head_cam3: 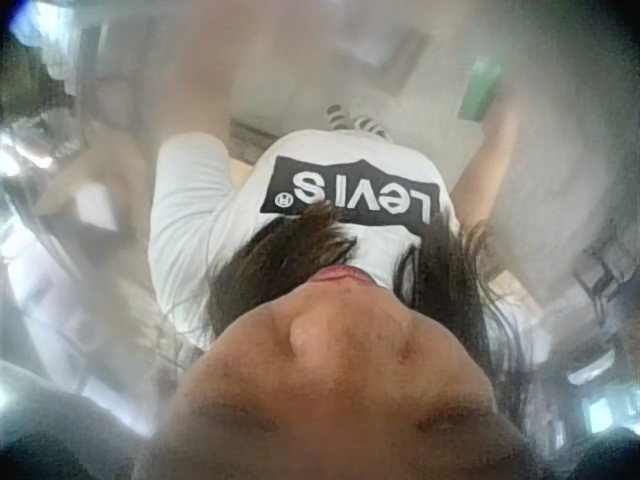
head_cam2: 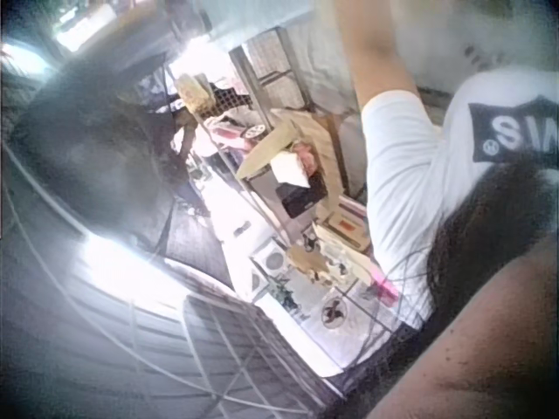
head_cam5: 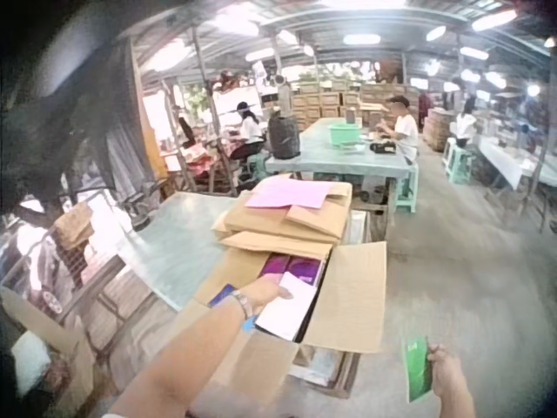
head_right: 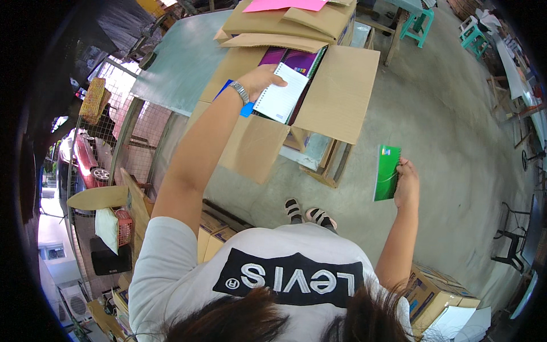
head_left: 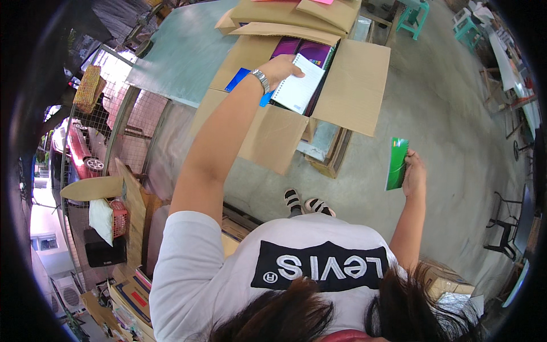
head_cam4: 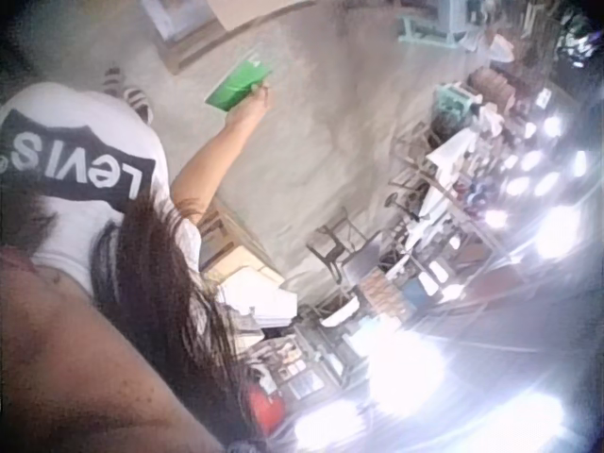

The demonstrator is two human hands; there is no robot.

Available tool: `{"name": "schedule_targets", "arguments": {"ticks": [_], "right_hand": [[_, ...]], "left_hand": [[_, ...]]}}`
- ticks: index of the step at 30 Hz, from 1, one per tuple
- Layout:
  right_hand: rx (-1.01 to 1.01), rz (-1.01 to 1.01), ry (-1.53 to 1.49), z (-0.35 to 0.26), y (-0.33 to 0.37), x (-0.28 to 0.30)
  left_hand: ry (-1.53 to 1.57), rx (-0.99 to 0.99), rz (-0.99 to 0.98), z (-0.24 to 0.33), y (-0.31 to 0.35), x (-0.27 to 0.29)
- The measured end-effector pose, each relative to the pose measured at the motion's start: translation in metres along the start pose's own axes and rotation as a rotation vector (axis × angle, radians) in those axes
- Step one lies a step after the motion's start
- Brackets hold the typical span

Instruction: The person picks up several small spiral notebooks, places them into plastic sleeves, and سپس packs them into cardboard boxes.

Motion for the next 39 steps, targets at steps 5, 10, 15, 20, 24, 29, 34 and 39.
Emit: {"name": "schedule_targets", "arguments": {"ticks": [5,10,15,20,24,29,34,39], "right_hand": [[-0.095,0.026,0.014,0.031,0.008,0.012],[-0.060,0.052,0.000,0.031,0.000,0.016],[-0.030,0.011,0.010,0.018,-0.009,0.007],[-0.067,-0.010,0.035,0.029,-0.013,0.006],[-0.071,-0.013,0.085,0.027,-0.008,-0.001],[-0.061,-0.008,0.062,0.028,-0.007,0.003],[-0.047,0.022,0.118,0.029,-0.005,0.012],[-0.073,-0.002,0.070,0.031,0.001,0.014]], "left_hand": [[-0.439,-0.066,0.346,0.002,-0.003,0.018],[-0.817,-0.163,0.524,0.022,0.015,-0.008],[-1.020,-0.218,0.554,0.014,0.017,-0.013],[-0.994,-0.227,0.585,0.011,0.028,-0.033],[-1.109,-0.168,0.577,0.011,0.033,-0.043],[-1.193,-0.108,0.555,0.010,0.030,-0.042],[-1.268,-0.054,0.478,0.012,0.026,-0.045],[-1.249,-0.028,0.493,0.009,0.023,-0.046]]}}
Point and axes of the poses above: each hand's wrist, its own y-axis away from the middle knuckle, its own x-axis out of the back of the hand, z = x × y, the point moved 7 cm from there along -y, towards the middle knuckle, and after that the axes turned 8 degrees about y, right-handed, at the moved point
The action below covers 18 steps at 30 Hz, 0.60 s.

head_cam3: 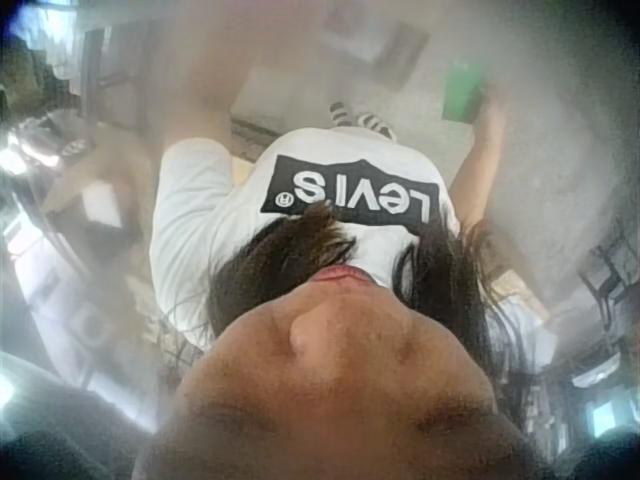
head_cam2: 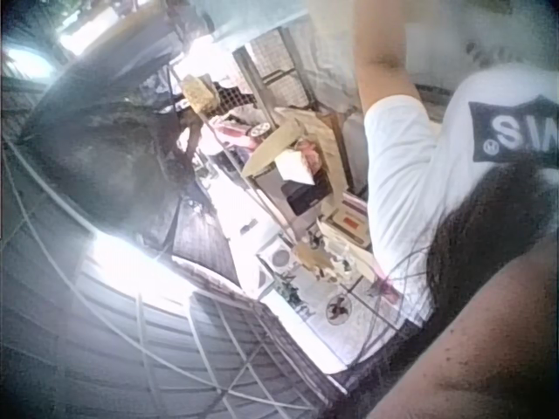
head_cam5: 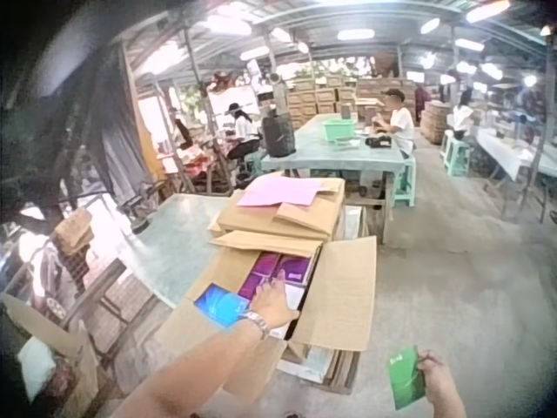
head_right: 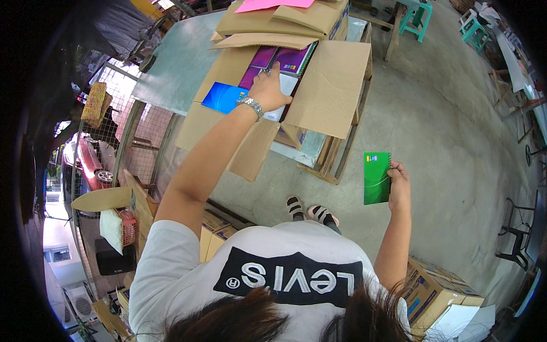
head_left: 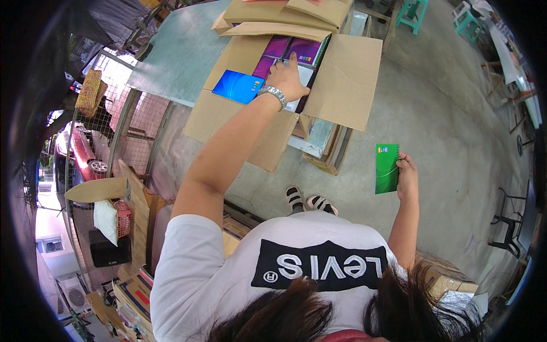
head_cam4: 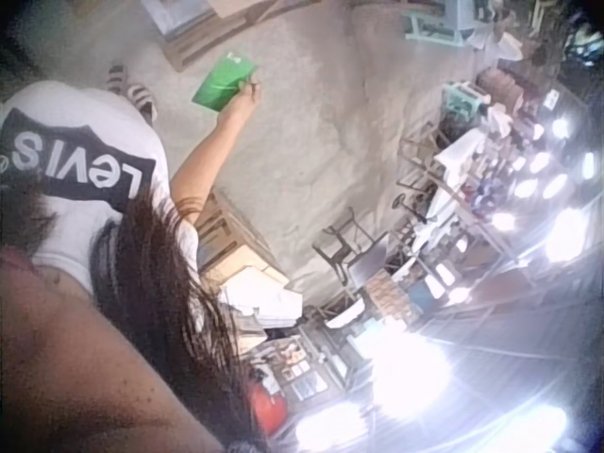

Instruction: The person picks up several small spiral notebooks, places them into plastic sleeves, and سپس packs them into cardboard boxes.

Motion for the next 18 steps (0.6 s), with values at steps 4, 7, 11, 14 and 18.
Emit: {"name": "schedule_targets", "arguments": {"ticks": [4,7,11,14,18], "right_hand": [[0.029,0.015,0.003,0.001,-0.001,0.003],[0.030,0.032,0.000,-0.004,0.002,0.005],[0.056,0.028,-0.036,-0.008,0.005,0.006],[0.066,0.026,0.019,-0.011,0.006,0.006],[0.062,0.002,-0.009,-0.013,0.005,0.002]], "left_hand": [[0.008,0.003,0.002,-0.003,-0.003,-0.002],[0.015,0.007,0.011,0.002,0.001,0.002],[0.181,0.003,0.046,-0.008,-0.002,0.008],[0.318,-0.027,0.047,-0.019,-0.005,0.010],[0.285,-0.029,0.030,-0.013,0.001,0.008]]}}
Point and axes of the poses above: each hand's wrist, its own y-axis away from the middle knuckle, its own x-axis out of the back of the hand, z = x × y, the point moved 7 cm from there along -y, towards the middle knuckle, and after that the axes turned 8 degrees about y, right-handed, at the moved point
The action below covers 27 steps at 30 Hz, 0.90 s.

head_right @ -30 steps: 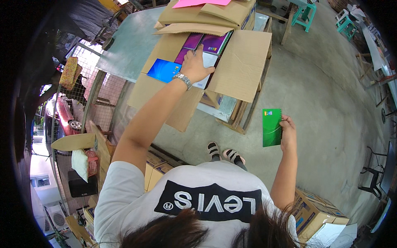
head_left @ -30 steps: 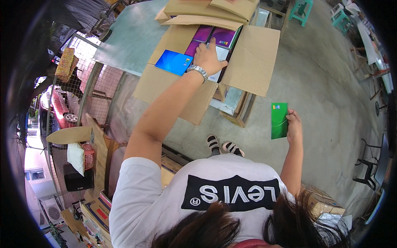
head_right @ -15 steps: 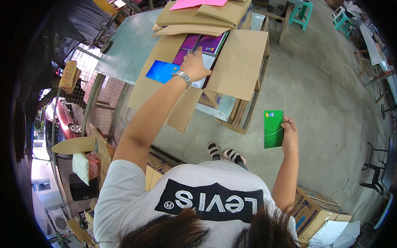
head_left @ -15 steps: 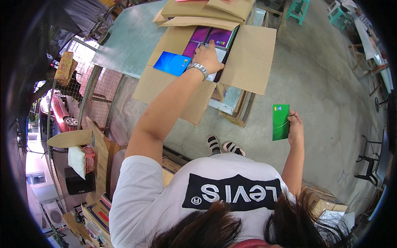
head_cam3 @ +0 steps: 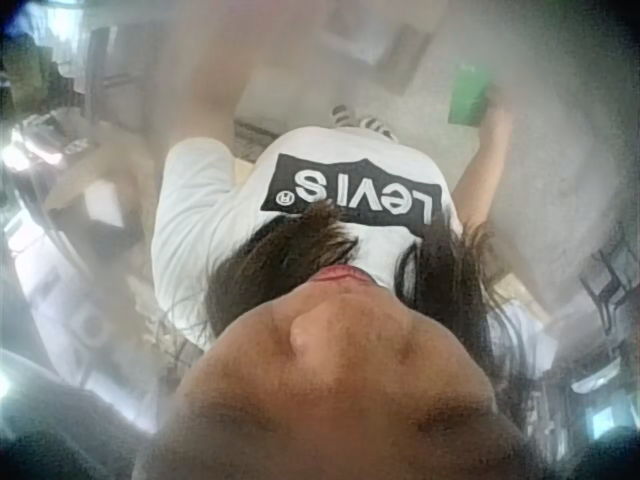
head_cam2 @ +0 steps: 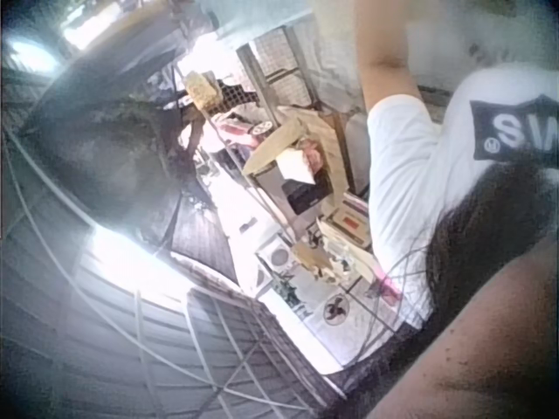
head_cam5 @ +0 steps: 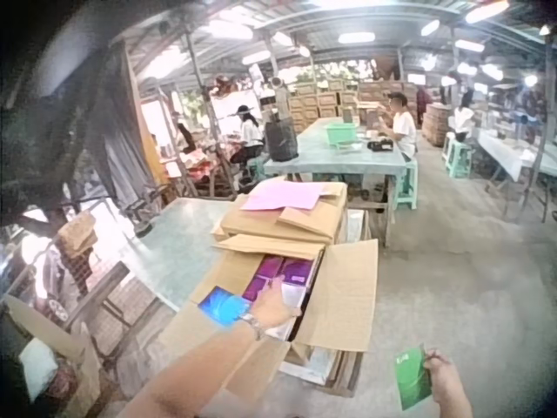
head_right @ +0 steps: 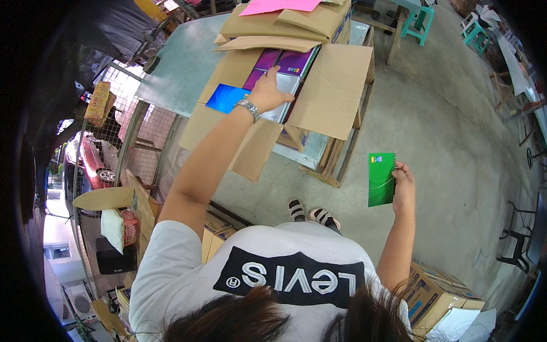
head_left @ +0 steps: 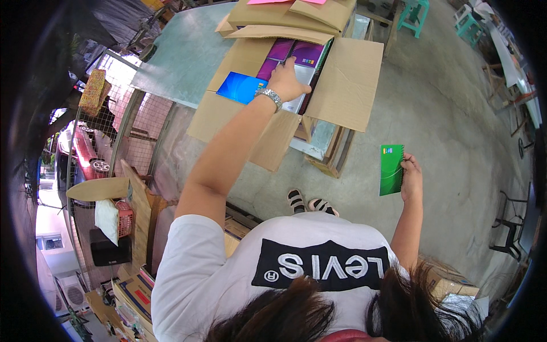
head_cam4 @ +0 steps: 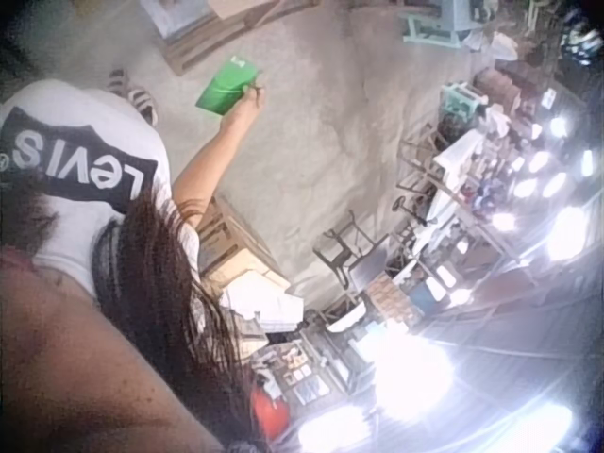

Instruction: The person picks up several small spiral notebooks, places them into plastic sleeves, and سپس packs them into cardboard boxes.

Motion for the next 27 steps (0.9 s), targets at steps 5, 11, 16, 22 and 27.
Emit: {"name": "schedule_targets", "arguments": {"ticks": [5,11,16,22,27], "right_hand": [[-0.003,-0.019,0.020,-0.007,0.003,-0.008],[-0.030,-0.042,-0.007,0.012,0.000,0.003],[-0.029,-0.048,-0.016,0.011,0.001,-0.012],[0.000,-0.165,0.029,0.005,-0.008,-0.044],[0.053,-0.308,0.152,-0.014,-0.005,-0.076]], "left_hand": [[0.005,-0.171,0.208,0.003,0.021,0.001],[0.074,-0.186,0.444,-0.066,0.044,0.096],[-0.268,0.251,0.339,-0.148,0.058,0.102],[-0.070,0.258,0.496,-0.137,0.069,0.110],[0.903,0.136,0.537,-0.143,0.110,0.115]]}}
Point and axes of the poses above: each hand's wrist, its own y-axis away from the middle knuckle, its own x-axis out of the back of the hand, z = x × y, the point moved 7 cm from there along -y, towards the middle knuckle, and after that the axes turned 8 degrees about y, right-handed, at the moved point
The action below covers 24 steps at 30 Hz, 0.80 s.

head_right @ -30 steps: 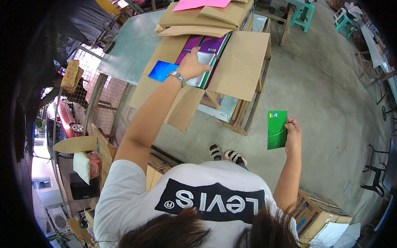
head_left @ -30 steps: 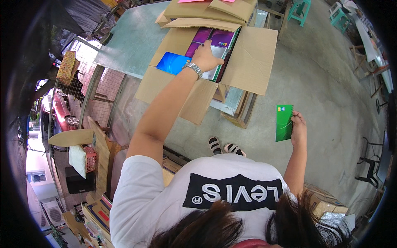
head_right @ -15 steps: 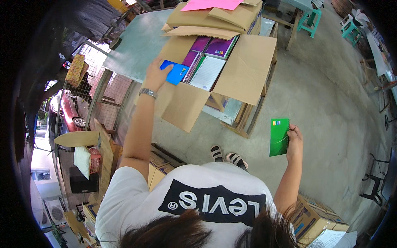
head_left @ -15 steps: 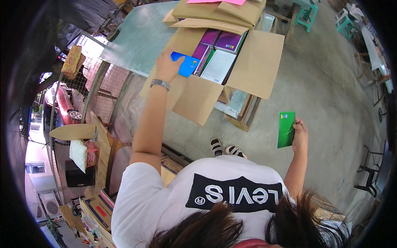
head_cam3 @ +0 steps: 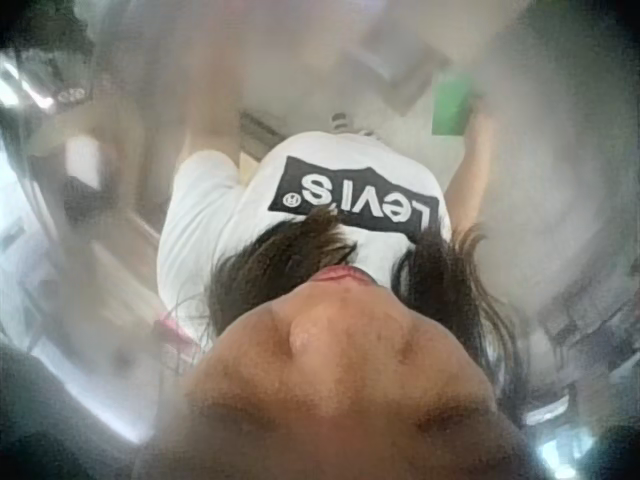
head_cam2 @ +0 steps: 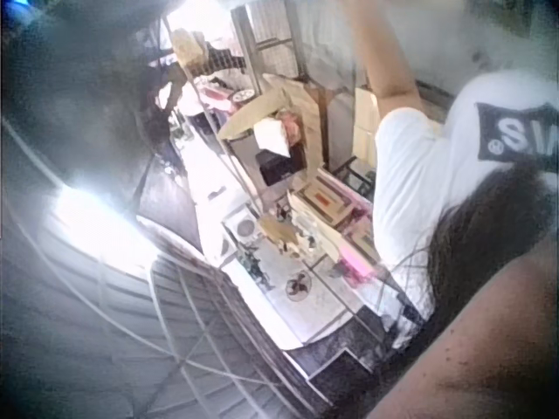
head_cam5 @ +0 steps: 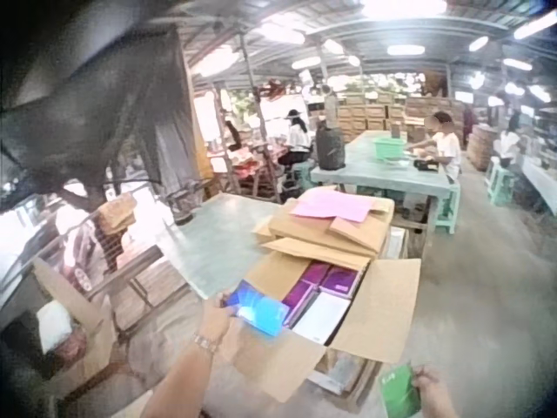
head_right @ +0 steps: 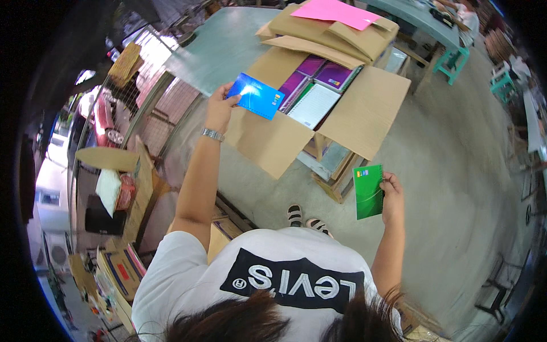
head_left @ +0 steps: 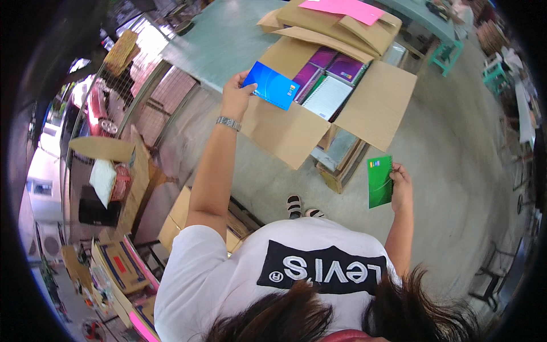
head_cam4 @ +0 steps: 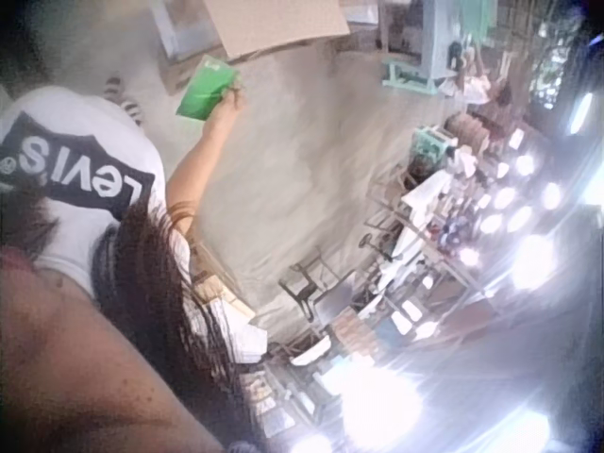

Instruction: The person picks up several small spiral notebooks, places them into plastic sleeves, and سپس packs them into cardboard boxes.

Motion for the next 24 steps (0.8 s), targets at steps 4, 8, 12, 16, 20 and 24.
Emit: {"name": "schedule_targets", "arguments": {"ticks": [4,8,12,16,20,24], "right_hand": [[-0.029,-0.128,0.020,0.001,-0.003,-0.021],[0.056,-0.458,0.183,-0.016,0.000,-0.087],[0.103,-0.738,0.397,-0.012,-0.012,-0.158],[0.153,-0.850,0.498,-0.011,0.005,-0.220],[0.007,-1.326,0.431,-0.024,0.083,-0.273],[-0.099,-1.555,0.413,-0.027,0.135,-0.303]], "left_hand": [[0.513,0.062,0.044,0.009,0.059,0.032],[0.820,0.147,0.126,-0.009,0.133,0.077],[0.876,0.084,0.089,0.019,0.207,0.095],[0.772,0.031,0.133,0.041,0.277,0.117],[0.606,0.072,0.263,0.053,0.340,0.127],[0.405,0.112,0.321,0.057,0.384,0.135]]}}
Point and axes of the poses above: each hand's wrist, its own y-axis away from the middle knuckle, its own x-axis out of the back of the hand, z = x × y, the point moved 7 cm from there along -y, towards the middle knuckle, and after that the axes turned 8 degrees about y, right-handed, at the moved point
